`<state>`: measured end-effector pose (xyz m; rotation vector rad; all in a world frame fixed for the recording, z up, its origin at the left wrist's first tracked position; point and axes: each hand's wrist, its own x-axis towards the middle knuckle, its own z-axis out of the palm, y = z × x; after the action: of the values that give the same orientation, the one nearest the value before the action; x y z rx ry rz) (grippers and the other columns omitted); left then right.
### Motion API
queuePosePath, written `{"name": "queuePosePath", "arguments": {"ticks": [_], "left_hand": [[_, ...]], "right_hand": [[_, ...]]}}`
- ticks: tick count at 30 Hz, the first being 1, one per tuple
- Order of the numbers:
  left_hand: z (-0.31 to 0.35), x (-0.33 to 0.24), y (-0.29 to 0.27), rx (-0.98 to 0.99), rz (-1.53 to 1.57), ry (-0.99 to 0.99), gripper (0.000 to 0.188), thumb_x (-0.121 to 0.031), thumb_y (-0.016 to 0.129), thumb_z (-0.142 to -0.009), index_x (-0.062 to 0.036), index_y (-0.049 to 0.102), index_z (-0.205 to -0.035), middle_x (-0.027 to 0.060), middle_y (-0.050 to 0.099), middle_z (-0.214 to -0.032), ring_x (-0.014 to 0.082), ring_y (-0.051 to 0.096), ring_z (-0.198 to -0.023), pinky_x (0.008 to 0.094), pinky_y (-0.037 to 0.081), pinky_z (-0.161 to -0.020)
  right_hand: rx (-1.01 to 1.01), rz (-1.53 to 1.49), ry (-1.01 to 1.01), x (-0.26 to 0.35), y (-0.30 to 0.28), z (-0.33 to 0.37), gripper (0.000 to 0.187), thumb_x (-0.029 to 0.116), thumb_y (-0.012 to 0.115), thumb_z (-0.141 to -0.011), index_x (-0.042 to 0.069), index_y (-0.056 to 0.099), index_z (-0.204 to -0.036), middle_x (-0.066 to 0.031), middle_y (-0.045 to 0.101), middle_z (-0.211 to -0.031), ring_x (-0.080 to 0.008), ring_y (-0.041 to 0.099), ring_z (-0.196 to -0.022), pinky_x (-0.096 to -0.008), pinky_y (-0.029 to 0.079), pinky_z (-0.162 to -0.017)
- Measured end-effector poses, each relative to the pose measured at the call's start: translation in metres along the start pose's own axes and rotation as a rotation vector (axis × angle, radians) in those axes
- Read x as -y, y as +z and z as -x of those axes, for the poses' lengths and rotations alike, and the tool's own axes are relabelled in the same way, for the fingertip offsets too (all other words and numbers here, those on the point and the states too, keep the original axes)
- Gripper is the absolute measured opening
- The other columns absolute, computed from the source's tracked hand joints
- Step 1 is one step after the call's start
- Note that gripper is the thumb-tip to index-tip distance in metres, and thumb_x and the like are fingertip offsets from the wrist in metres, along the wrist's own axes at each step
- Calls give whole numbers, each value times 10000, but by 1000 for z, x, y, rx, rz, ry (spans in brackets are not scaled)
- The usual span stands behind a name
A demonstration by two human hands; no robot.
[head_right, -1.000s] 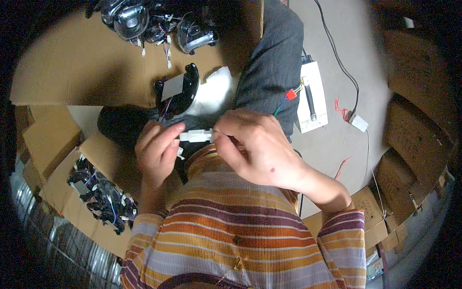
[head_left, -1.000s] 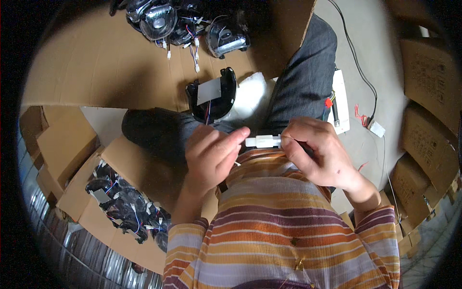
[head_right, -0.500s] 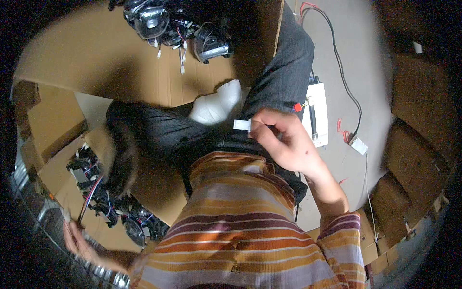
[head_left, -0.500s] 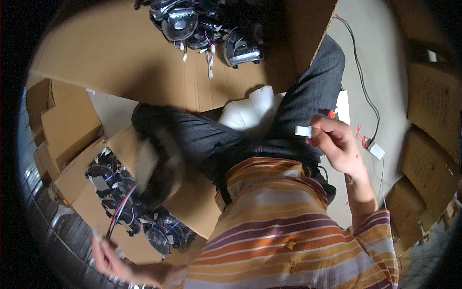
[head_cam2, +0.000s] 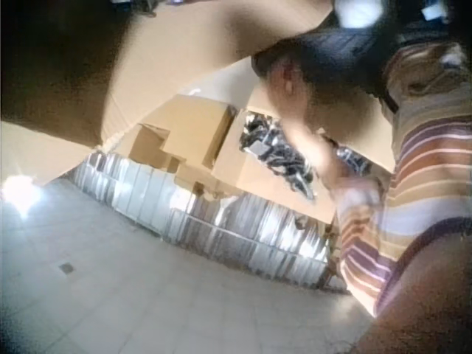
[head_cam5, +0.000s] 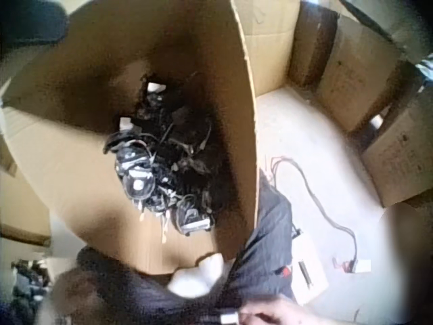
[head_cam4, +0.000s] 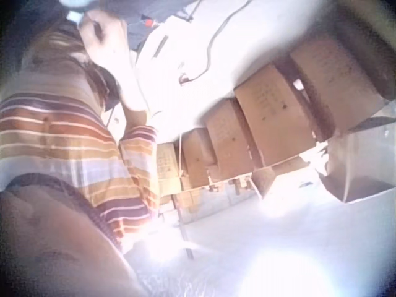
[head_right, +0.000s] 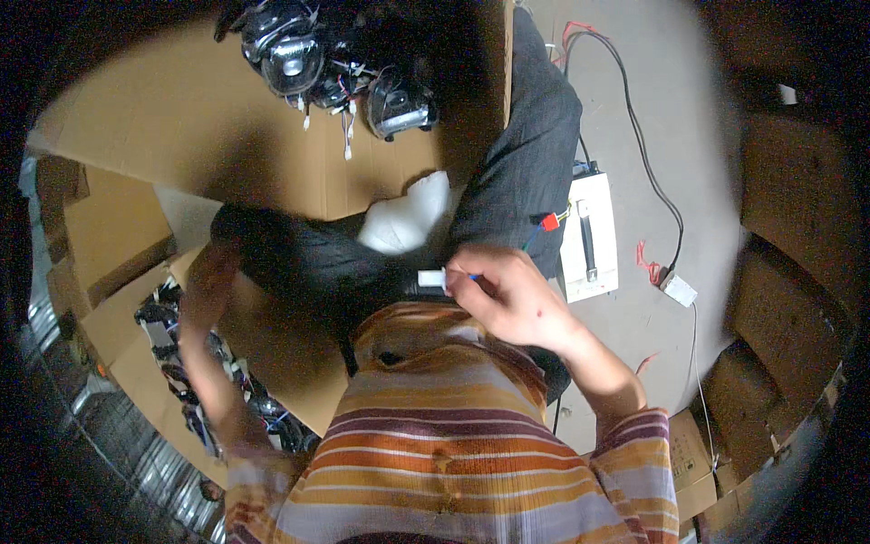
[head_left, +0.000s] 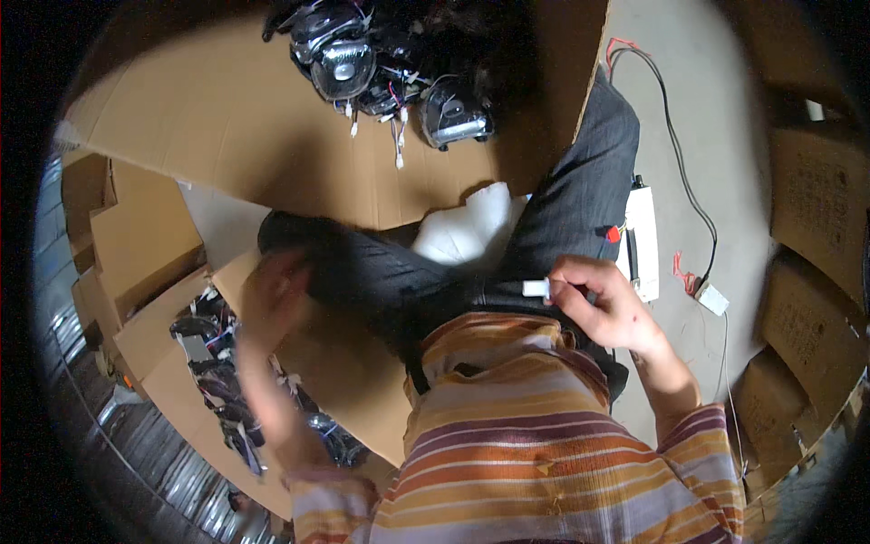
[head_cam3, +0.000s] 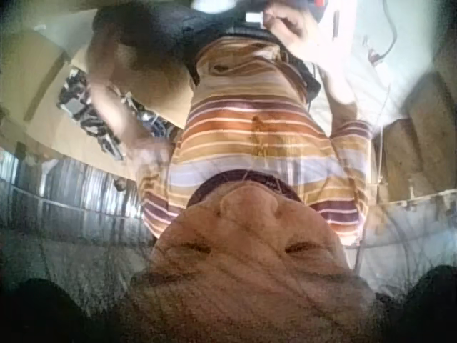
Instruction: The person connects and sorts electrical wiring harnesses and light housings by hand, taking them from large cardboard boxes on a warehouse floor.
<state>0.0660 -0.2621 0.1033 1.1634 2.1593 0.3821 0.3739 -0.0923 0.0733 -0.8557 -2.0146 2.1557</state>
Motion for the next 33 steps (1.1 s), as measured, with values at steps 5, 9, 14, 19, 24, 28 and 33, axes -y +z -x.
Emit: {"name": "queuePosePath", "arguments": {"ticks": [5,9,14,19,24,28,33], "left_hand": [[-175,31,113,130,216,126,311,-249,516,-778,28,529,-921,119,586,-800,176,553,-739,279,419,-658],[-260,73,180,278,307,-2,361,-314,541,-751,18,541,-891,100,586,-786,167,545,-740,280,417,-663],[-309,154,248,40,544,-139,415,-358,590,-699,9,550,-890,98,586,-858,197,544,-802,281,415,-703],[-292,73,215,163,836,-517,417,-311,622,-697,-13,515,-968,44,562,-878,156,508,-794,256,389,-704],[-220,21,190,-14,574,-124,252,-151,598,-693,-37,528,-906,52,552,-810,207,506,-763,293,382,-709],[-184,47,206,-214,-94,227,196,-168,614,-646,-69,574,-810,64,467,-818,243,436,-810,353,320,-738],[-220,58,232,-204,111,246,168,-165,541,-734,0,540,-770,148,484,-978,301,477,-871,358,392,-723]], "right_hand": [[-80,-73,76,1,-4,4,91,39,431,-753,-18,499,-731,-111,504,-650,-202,511,-596,-277,403,-559],[-109,-63,196,2,-6,-5,83,23,429,-750,-20,499,-735,-115,510,-666,-195,512,-618,-275,403,-574],[-66,-128,334,3,-5,-31,100,27,421,-772,-24,498,-733,-96,499,-674,-139,485,-629,-242,393,-578],[-98,-120,418,3,-11,-51,118,29,422,-787,-30,502,-725,-73,500,-677,-107,466,-632,-226,386,-577],[-72,-120,440,-4,-7,-61,122,34,426,-793,-26,510,-728,-69,507,-668,-102,470,-640,-225,386,-581],[-68,-132,429,-1,-6,-67,118,32,429,-791,-24,515,-734,-68,513,-670,-100,471,-644,-227,388,-590],[-93,-135,417,-2,-4,-65,117,41,431,-793,-15,522,-744,-62,515,-676,-98,469,-656,-221,384,-609]]}}
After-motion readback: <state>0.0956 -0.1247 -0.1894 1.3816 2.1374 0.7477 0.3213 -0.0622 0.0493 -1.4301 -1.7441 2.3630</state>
